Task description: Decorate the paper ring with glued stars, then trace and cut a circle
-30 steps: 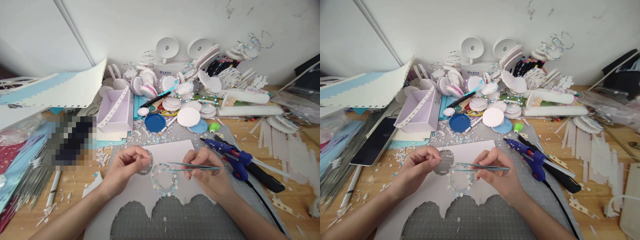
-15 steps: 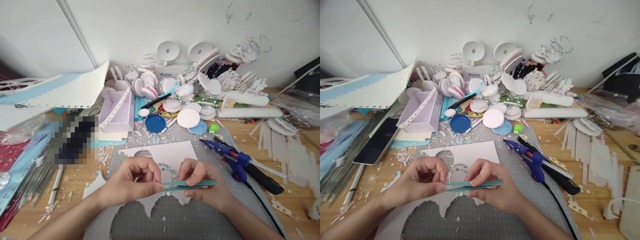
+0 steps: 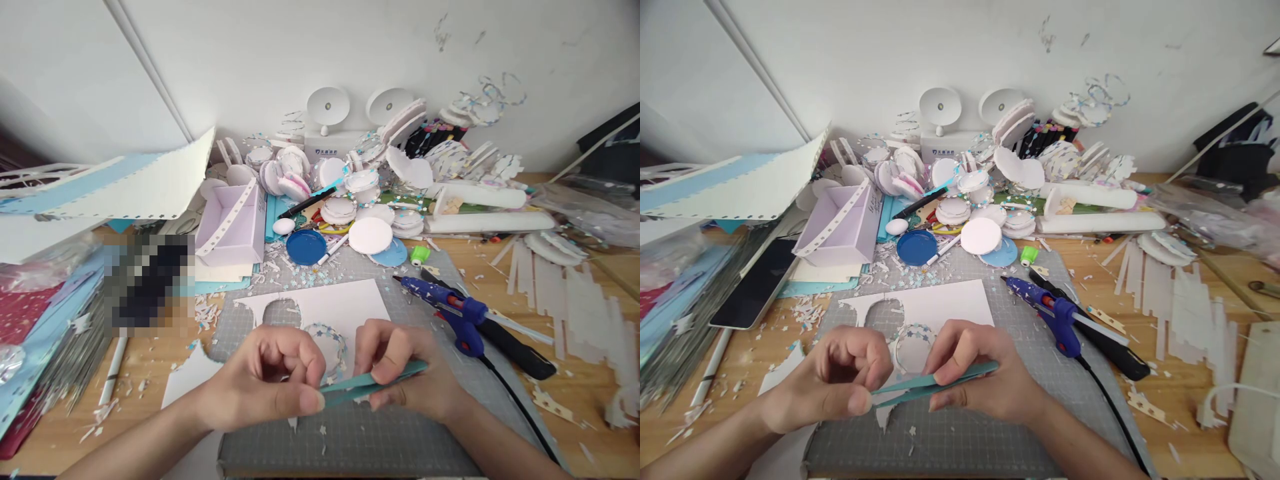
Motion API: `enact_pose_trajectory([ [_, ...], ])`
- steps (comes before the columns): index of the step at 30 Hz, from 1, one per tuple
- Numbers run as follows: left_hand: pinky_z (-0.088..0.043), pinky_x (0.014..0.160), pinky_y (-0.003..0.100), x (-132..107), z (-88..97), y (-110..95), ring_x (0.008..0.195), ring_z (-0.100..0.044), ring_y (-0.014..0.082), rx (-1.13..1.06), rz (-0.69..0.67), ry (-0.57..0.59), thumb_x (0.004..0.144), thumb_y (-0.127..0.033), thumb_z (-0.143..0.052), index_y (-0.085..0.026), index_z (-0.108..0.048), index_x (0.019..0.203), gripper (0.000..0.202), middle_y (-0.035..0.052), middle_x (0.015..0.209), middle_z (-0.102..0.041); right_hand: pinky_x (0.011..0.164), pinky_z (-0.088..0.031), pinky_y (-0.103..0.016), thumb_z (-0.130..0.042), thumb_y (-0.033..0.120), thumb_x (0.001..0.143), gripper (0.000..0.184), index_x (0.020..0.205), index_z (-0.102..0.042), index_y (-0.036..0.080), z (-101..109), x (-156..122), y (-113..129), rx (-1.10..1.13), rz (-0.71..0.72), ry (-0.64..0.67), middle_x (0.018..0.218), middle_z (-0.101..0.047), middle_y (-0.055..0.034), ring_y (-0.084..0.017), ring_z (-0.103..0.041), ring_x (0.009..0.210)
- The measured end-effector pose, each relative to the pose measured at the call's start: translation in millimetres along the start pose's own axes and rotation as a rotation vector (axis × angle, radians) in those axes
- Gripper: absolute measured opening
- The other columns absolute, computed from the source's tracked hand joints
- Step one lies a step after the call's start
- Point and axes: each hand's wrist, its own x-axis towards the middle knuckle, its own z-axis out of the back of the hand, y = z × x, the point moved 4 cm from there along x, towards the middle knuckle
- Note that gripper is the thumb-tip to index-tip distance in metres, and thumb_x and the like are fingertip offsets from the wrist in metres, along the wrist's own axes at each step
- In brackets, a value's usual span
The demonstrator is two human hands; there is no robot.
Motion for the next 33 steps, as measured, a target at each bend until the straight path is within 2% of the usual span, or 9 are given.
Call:
enact_pose_trajectory([
  [6,-0.02,0.044,0.021,-4.7,-1.1,1.9,0.045,-0.027,0.0057,-0.018,0.003,0.04,0.075,-0.039,-0.072,-0.016,-0.051,0.068,0.031,-0.0052,0.053,-0.039,0.056,-0.048,-0.022,-0.08,0.01,0.068,0.029,0.086,-0.07,0.031,-1.8,0.9,-1.4,0.075,-0.017,0.004,0.084,-0.068,0.0007,-0.011,-0.062,0.069],
  [8,-0.018,0.043,0.021,-10.3,3.1,-5.2,0.044,-0.026,0.0057,-0.098,-0.096,0.058,0.076,-0.039,-0.07,-0.018,-0.045,0.065,0.034,-0.0065,0.05,-0.035,0.054,-0.046,-0.022,-0.078,0.016,0.072,0.021,0.083,-0.068,0.03,6.7,2.1,0.1,0.122,-0.006,-0.08,0.08,-0.066,0.001,-0.011,-0.059,0.066],
  [11,-0.02,0.044,0.022,-23.4,16.6,-23.2,0.039,-0.018,0.0055,-0.16,-0.283,0.011,0.081,-0.038,-0.062,-0.019,-0.037,0.066,0.035,-0.01,0.04,-0.024,0.05,-0.042,-0.021,-0.074,0.024,0.077,0.01,0.078,-0.064,0.026,25.1,4.5,3.1,0.164,0.025,-0.311,0.074,-0.059,0.0018,-0.009,-0.053,0.058],
  [18,-0.023,0.046,0.024,-63.3,55.3,-37.8,0.044,-0.023,0.0103,0.298,-0.297,-0.251,0.093,-0.044,-0.042,-0.021,-0.034,0.064,0.037,-0.0061,0.046,-0.022,0.06,-0.045,-0.025,-0.073,0.031,0.076,0.015,0.076,-0.059,0.024,35.4,8.7,-8.8,0.008,-0.04,-0.529,0.079,-0.057,0.0025,-0.01,-0.056,0.063],
  [22,-0.028,0.047,0.021,-80.3,73.5,-35.0,0.049,-0.031,0.0093,0.825,-0.261,-0.448,0.094,-0.029,-0.044,-0.019,-0.036,0.057,0.04,-0.0039,0.053,-0.031,0.07,-0.049,-0.03,-0.068,0.037,0.079,0.018,0.076,-0.058,0.023,47.2,6.9,-6.5,-0.472,-0.03,-0.694,0.086,-0.062,0.0002,-0.012,-0.06,0.07],
  [25,-0.042,0.069,0.025,-80.8,76.4,-36.6,0.077,-0.053,0.0163,1.249,-0.272,-0.528,0.085,-0.021,-0.057,-0.021,-0.058,0.078,0.008,0.0007,0.08,-0.056,0.074,-0.05,-0.032,-0.065,0.035,0.082,0.017,0.074,-0.059,0.021,52.9,12.3,-1.9,-0.783,-0.032,-0.665,0.08,-0.065,-0.0027,-0.017,-0.063,0.079],
  [27,-0.042,0.088,0.033,-78.3,75.3,-39.1,0.104,-0.052,0.0243,1.385,-0.317,-0.592,0.086,-0.02,-0.055,-0.025,-0.059,0.105,0.021,0.0061,0.11,-0.056,0.074,-0.05,-0.033,-0.067,0.032,0.079,0.016,0.072,-0.06,0.02,55.1,17.7,-1.4,-0.834,-0.03,-0.63,0.08,-0.066,-0.0038,-0.019,-0.063,0.08],
  [29,-0.041,0.094,0.037,-75.6,73.4,-41.4,0.115,-0.049,0.0266,1.409,-0.352,-0.662,0.089,-0.019,-0.049,-0.027,-0.054,0.118,0.031,0.0083,0.121,-0.052,0.072,-0.051,-0.033,-0.067,0.032,0.078,0.016,0.07,-0.06,0.019,55.4,23.4,-3.0,-0.889,-0.03,-0.587,0.078,-0.067,-0.0043,-0.019,-0.063,0.078],
  [33,-0.042,0.094,0.037,-71.2,68.1,-43.8,0.114,-0.051,0.0254,1.303,-0.432,-0.748,0.09,-0.016,-0.045,-0.026,-0.056,0.113,0.027,0.007,0.119,-0.055,0.069,-0.051,-0.032,-0.065,0.028,0.078,0.013,0.07,-0.06,0.019,53.0,32.0,-11.3,-0.972,-0.041,-0.495,0.075,-0.068,-0.0046,-0.02,-0.064,0.074],
])
